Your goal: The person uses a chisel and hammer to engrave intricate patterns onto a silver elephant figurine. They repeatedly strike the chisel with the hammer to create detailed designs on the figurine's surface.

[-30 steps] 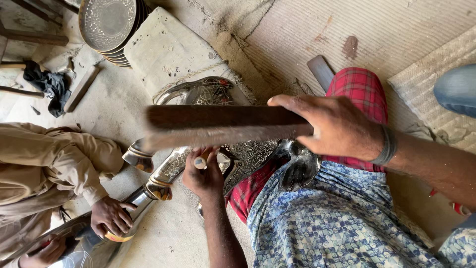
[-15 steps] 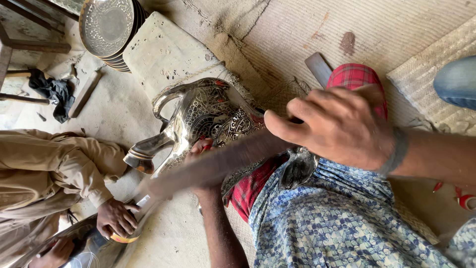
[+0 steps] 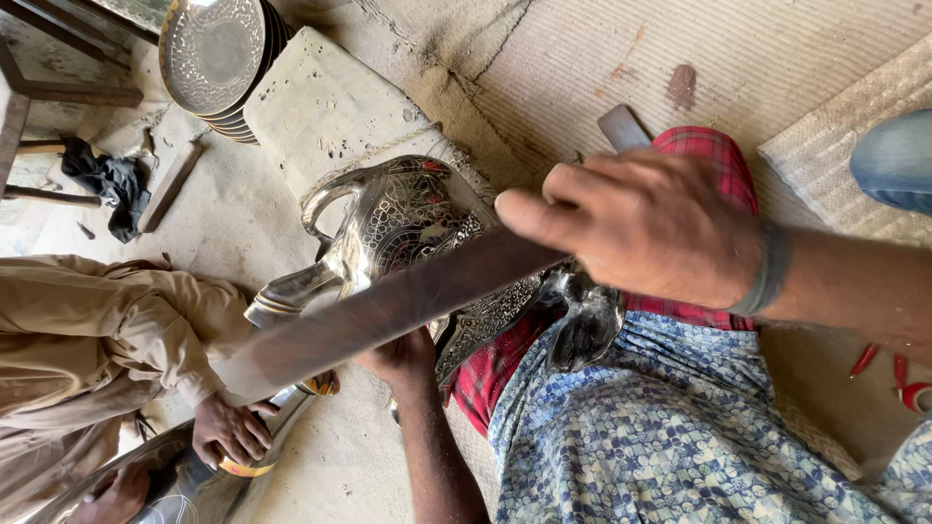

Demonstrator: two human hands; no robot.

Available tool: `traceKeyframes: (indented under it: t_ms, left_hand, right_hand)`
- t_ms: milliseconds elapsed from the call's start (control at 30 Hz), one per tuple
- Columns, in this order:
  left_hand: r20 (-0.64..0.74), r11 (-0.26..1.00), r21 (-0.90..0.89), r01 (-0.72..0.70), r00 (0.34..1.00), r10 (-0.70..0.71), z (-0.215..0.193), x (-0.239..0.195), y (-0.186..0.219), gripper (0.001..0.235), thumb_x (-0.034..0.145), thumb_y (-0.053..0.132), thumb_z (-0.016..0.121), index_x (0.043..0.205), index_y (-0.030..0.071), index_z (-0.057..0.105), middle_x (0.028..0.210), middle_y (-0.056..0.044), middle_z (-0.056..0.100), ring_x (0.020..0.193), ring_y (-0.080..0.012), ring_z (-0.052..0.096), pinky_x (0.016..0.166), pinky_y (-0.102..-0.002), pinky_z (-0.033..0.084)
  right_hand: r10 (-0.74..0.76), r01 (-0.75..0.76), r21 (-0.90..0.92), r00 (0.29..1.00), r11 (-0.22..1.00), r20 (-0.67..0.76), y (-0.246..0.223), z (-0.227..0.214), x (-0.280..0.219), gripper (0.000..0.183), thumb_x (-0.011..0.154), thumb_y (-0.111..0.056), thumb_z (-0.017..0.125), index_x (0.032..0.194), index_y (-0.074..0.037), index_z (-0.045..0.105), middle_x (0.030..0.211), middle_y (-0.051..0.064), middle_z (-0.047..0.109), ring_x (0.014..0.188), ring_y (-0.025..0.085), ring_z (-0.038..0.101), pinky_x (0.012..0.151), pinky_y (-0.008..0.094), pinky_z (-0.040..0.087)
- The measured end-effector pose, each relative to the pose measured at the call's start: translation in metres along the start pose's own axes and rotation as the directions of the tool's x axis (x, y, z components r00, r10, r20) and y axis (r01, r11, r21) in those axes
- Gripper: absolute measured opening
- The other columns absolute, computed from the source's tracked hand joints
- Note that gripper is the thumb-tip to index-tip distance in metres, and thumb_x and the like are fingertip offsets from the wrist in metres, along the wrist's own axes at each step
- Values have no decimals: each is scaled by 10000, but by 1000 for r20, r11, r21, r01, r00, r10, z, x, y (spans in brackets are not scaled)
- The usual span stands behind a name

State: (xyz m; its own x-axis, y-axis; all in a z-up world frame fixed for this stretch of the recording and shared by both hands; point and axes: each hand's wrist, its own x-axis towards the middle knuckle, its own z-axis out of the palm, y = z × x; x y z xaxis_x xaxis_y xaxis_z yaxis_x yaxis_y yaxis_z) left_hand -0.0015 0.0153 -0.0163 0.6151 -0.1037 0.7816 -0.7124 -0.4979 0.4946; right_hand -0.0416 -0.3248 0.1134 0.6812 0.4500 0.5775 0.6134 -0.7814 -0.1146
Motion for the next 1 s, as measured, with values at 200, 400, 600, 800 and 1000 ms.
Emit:
traceKeyframes:
  t_ms: [200, 400, 600, 800, 1000]
  left_hand:
    - [13, 992, -93, -91, 996, 92, 0, -2, -5, 327, 1027, -29, 716, 1308, 113, 625, 1130, -117, 740, 937, -190, 752, 857, -307, 696]
    - [113, 972, 233, 33, 992, -61, -3, 6, 11, 351, 911, -60, 755, 1191, 133, 672, 952, -90, 755, 775, -173, 731, 667, -267, 644]
    - [38, 954, -236, 183, 983, -179, 11, 28, 35, 471, 1039, -69, 661, 1420, 71, 423, 1189, -156, 724, 1126, -235, 753, 971, -338, 686]
    - [74, 955, -50, 291, 955, -287, 20, 46, 52, 434, 1003, -64, 691, 1375, 26, 486, 1118, -182, 753, 1027, -225, 763, 896, -318, 671]
    - [40, 979, 9, 203, 978, -203, 17, 38, 42, 423, 1006, -40, 727, 1331, 32, 467, 1067, -122, 751, 972, -165, 773, 852, -277, 680]
  right_hand:
    - [-46, 39, -98, 997, 994, -61, 0, 0, 5, 622, 976, -113, 681, 1528, -163, 400, 820, 5, 534, 669, 145, 591, 533, 306, 592]
    - [56, -53, -67, 998, 996, 37, 0, 15, -18, 582, 1029, -140, 625, 1566, -175, 401, 809, 8, 555, 654, 146, 593, 521, 305, 581]
    - [234, -225, -69, 952, 972, 200, 28, 27, -24, 683, 890, -5, 635, 1533, -142, 446, 981, 117, 687, 588, 162, 615, 475, 332, 571]
    - [225, -196, -123, 928, 973, 298, 36, 24, -17, 770, 812, -17, 691, 1533, -125, 444, 990, 142, 705, 593, 171, 642, 474, 327, 586]
    - [119, -143, 387, 989, 911, 86, 20, 12, 18, 612, 947, -39, 663, 1480, -191, 405, 836, 0, 606, 620, 117, 616, 524, 265, 590]
